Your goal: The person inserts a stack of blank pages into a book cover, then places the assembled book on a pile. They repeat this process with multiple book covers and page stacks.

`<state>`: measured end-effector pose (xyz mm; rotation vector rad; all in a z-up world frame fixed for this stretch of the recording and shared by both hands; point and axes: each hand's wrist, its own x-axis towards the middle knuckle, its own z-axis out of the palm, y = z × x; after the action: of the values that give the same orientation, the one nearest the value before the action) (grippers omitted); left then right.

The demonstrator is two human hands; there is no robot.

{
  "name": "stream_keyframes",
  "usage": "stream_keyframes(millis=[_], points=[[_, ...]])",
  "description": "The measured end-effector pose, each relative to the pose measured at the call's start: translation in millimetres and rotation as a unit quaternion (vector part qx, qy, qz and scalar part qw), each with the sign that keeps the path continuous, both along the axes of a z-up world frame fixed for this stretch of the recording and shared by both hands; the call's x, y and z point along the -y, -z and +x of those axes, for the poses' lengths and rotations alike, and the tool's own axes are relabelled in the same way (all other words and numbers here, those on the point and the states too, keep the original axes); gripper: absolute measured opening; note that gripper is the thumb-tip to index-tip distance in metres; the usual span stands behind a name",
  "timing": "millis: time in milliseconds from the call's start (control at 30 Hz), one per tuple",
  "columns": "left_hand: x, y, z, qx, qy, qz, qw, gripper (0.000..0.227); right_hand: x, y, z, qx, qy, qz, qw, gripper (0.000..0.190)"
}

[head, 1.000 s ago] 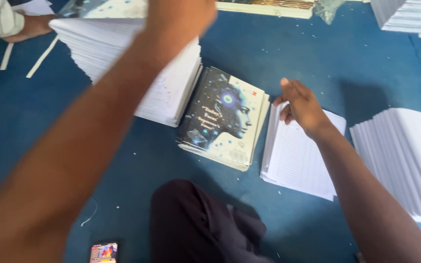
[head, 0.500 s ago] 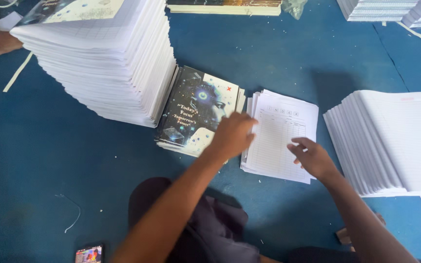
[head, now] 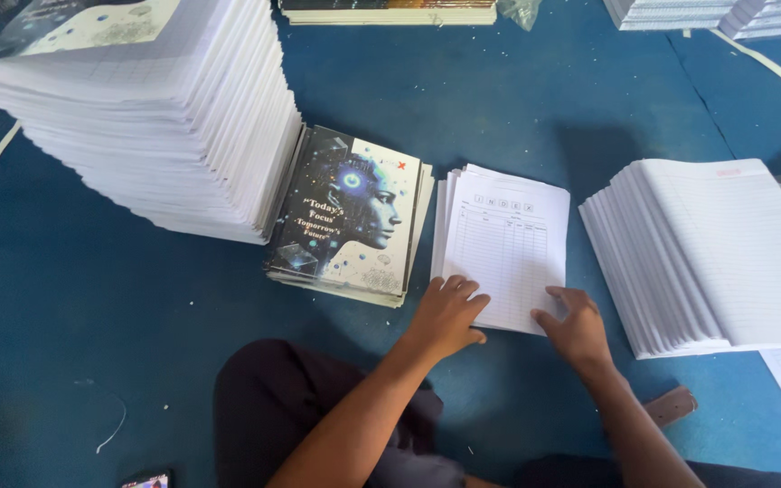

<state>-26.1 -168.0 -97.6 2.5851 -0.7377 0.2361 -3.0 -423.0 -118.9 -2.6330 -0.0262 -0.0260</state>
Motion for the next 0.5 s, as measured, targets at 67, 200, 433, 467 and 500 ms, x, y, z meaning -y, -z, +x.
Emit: stream_keyframes(millis=[67,200,433,467,500], points=[[-2,3,0,0.012,0.000,0.005,1.000,0.063,-1,0,1,0.017,0.006,0.011,1.000,0.055],[2,11,0,0.044,-0.015,0.016,0.999,0.051,-3,-2,-2,0.026,0.057,0.021,0.998,0.057],[7,16,3,0.095,-0.035,-0.047,0.994,0.021,-5,-17,-1,-0.004,0.133,0.074,0.988,0.067],[7,16,4,0.081,-0.035,-0.054,0.995,0.014,-5,-19,-1,-0.005,0.144,0.082,0.986,0.065],[7,16,6,0.067,-0.036,-0.060,0.995,0.009,-5,-21,-1,-0.007,0.154,0.090,0.984,0.064]])
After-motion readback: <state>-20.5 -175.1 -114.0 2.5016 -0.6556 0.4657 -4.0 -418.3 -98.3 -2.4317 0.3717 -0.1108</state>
